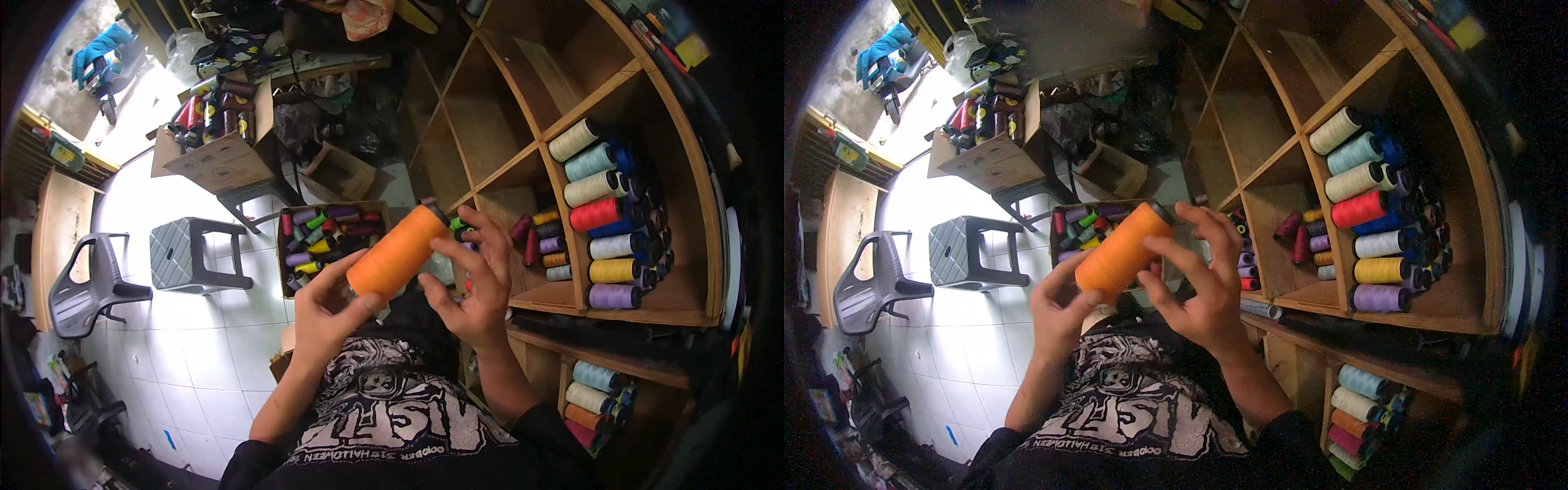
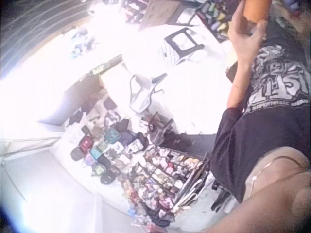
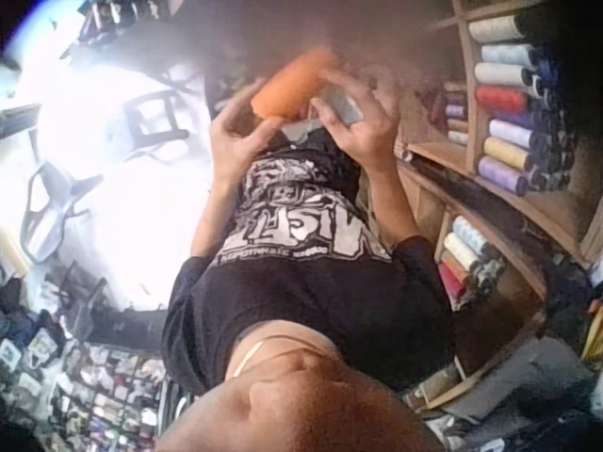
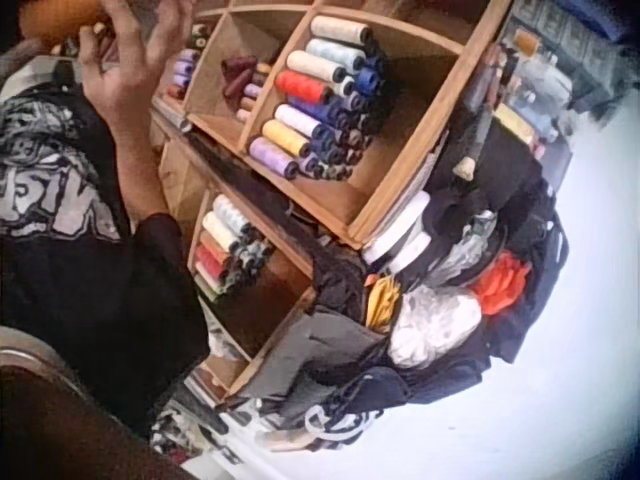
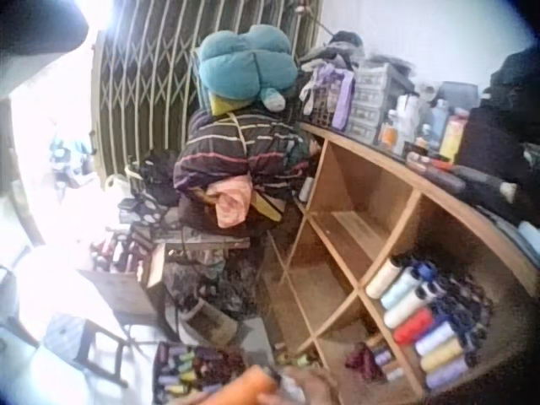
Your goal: The person picks up thread spools one at a time, checks the loose ends of the thread, and places them onto shelves or into a box.
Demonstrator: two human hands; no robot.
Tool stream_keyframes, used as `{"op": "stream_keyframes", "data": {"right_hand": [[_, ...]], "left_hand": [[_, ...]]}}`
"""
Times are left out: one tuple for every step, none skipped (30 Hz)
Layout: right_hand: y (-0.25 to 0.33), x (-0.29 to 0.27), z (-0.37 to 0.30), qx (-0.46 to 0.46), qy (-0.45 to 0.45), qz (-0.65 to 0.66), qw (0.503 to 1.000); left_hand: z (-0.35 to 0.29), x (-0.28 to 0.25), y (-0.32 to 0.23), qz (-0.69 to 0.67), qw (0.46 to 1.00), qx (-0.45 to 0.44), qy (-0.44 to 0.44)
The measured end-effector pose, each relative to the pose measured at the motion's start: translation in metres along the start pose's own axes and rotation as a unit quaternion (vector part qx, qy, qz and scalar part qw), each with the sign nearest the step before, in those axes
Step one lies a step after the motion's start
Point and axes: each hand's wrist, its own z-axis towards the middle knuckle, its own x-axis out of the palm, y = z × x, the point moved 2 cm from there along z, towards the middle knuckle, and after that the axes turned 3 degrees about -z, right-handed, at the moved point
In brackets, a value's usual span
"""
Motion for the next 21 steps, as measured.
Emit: {"op": "stream_keyframes", "data": {"right_hand": [[-0.001, 0.002, -0.002, 0.024, -0.008, 0.035, 0.999], [-0.002, 0.004, -0.004, 0.049, -0.016, 0.070, 0.996], [-0.003, 0.005, -0.005, 0.074, -0.024, 0.105, 0.991], [-0.003, 0.006, -0.006, 0.073, -0.027, 0.111, 0.991], [-0.004, 0.007, -0.006, 0.072, -0.030, 0.117, 0.990], [-0.004, 0.007, -0.007, 0.071, -0.034, 0.123, 0.989], [-0.003, 0.006, -0.007, 0.070, -0.037, 0.126, 0.989], [-0.002, 0.006, -0.007, 0.069, -0.040, 0.130, 0.988], [-0.001, 0.007, -0.006, 0.067, -0.043, 0.133, 0.988], [-0.001, 0.007, -0.006, 0.074, -0.062, 0.148, 0.984], [-0.001, 0.008, -0.007, 0.080, -0.081, 0.163, 0.980], [-0.002, 0.009, -0.007, 0.086, -0.100, 0.177, 0.975], [0.000, 0.008, -0.006, 0.091, -0.105, 0.172, 0.975], [0.002, 0.007, -0.004, 0.096, -0.109, 0.167, 0.975], [0.004, 0.005, -0.003, 0.101, -0.114, 0.162, 0.975], [0.007, 0.003, 0.000, 0.095, -0.103, 0.128, 0.982], [0.009, 0.002, 0.003, 0.090, -0.092, 0.095, 0.987], [0.010, 0.002, 0.005, 0.084, -0.081, 0.061, 0.991], [0.010, 0.002, 0.005, 0.064, -0.090, 0.038, 0.993], [0.009, 0.004, 0.004, 0.043, -0.099, 0.014, 0.994], [0.009, 0.004, 0.004, 0.023, -0.108, -0.009, 0.994]], "left_hand": [[-0.001, -0.007, 0.001, -0.069, 0.996, -0.051, 0.011], [-0.003, -0.011, 0.004, -0.139, 0.985, -0.103, 0.022], [-0.003, -0.012, 0.006, -0.162, 0.981, -0.108, 0.022], [-0.004, -0.011, 0.009, -0.186, 0.976, -0.114, 0.021], [-0.004, -0.009, 0.010, -0.210, 0.970, -0.120, 0.021], [-0.004, -0.008, 0.010, -0.229, 0.965, -0.126, 0.022], [-0.004, -0.007, 0.010, -0.248, 0.959, -0.134, 0.023], [-0.005, -0.005, 0.011, -0.267, 0.953, -0.141, 0.024], [-0.006, -0.005, 0.012, -0.272, 0.951, -0.143, 0.025], [-0.006, -0.004, 0.014, -0.278, 0.949, -0.144, 0.026], [-0.006, -0.003, 0.015, -0.283, 0.948, -0.145, 0.027], [-0.007, -0.003, 0.015, -0.274, 0.951, -0.140, 0.033], [-0.007, -0.003, 0.014, -0.264, 0.954, -0.135, 0.037], [-0.007, -0.002, 0.014, -0.255, 0.957, -0.129, 0.042], [-0.008, -0.001, 0.013, -0.239, 0.963, -0.122, 0.034], [-0.009, 0.001, 0.012, -0.223, 0.968, -0.115, 0.025], [-0.010, 0.001, 0.011, -0.207, 0.972, -0.108, 0.016], [-0.012, 0.001, 0.011, -0.200, 0.974, -0.106, 0.013], [-0.012, 0.001, 0.010, -0.193, 0.976, -0.104, 0.011], [-0.013, 0.000, 0.010, -0.186, 0.977, -0.102, 0.010], [-0.013, 0.000, 0.009, -0.184, 0.978, -0.100, 0.013]]}}
